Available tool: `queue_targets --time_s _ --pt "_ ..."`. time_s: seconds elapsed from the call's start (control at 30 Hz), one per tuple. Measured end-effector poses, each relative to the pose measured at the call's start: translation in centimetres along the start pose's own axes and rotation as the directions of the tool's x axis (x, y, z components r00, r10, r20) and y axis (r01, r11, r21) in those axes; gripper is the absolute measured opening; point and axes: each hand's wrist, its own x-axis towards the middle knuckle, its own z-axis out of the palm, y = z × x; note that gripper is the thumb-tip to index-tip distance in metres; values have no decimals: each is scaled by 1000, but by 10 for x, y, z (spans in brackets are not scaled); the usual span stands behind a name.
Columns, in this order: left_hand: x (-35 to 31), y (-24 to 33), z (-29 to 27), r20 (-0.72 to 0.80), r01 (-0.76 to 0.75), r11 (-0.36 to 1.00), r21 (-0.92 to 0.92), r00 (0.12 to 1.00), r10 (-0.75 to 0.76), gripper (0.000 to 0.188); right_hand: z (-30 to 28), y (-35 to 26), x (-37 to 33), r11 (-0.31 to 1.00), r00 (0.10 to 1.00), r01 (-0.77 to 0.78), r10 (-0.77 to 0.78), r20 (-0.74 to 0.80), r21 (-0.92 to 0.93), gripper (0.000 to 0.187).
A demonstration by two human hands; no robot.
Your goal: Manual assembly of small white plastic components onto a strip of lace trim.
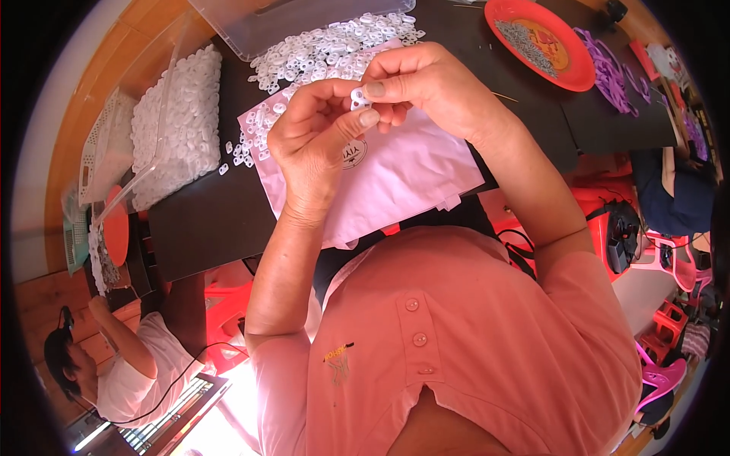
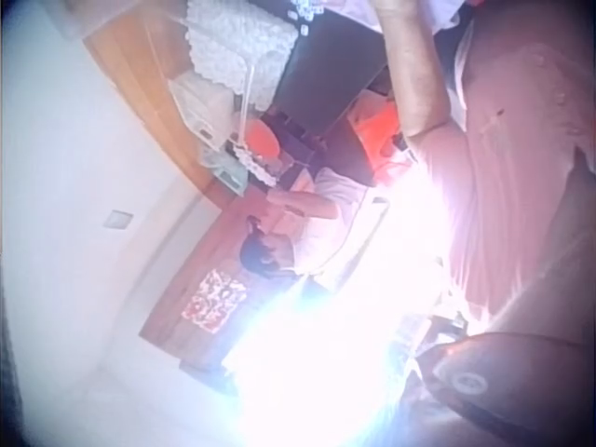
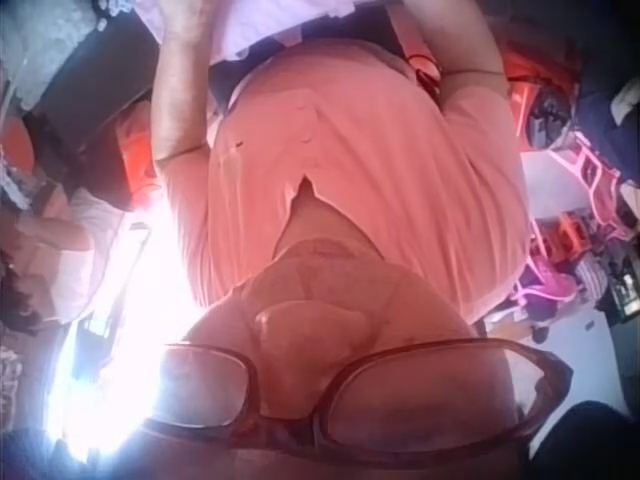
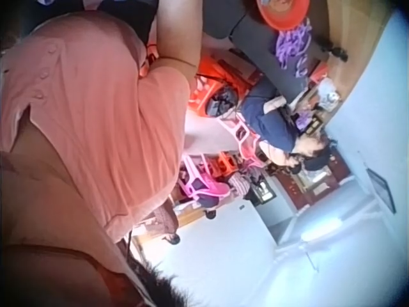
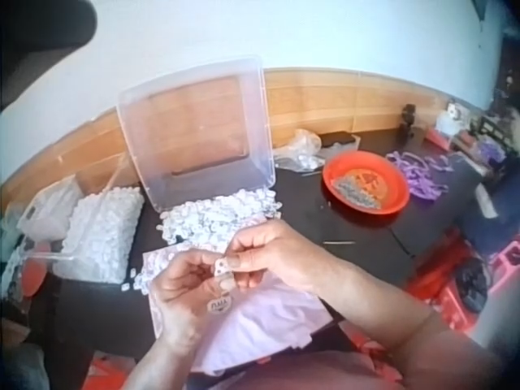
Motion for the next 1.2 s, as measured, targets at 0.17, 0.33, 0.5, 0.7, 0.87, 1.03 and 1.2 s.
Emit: queue_targets --time_s 0.17,0.33,0.5,0.7,0.87,1.03,1.2 --pt "-1 -9 -3 -8 -59 998 -33 998 59 28 2 2 0 999 1000 -19 19 12 28 20" --pt "-2 -7 1 -27 -55 996 -68 998 54 24 3 2 -1 998 999 -1 -1 40 59 20" --pt "-1 -7 1 -28 -101 994 -47 995 100 25 4 -2 -3 997 1000 31 -31 -3 73 20" --pt "0 -8 0 -44 -71 997 -22 997 70 28 2 -5 -3 999 998 41 -41 -46 -1 19" --pt "1 -5 3 -7 -38 998 -49 999 38 30 -7 -1 -2 994 996 87 -86 25 -72 18" --pt "3 -9 -2 36 -5 1000 -29 999 6 28 -15 -5 -7 946 990 124 -137 -22 -300 14" --pt "5 -8 0 -10 36 999 6 999 -35 21 -79 30 2 212 875 -18 -469 -118 -977 10"
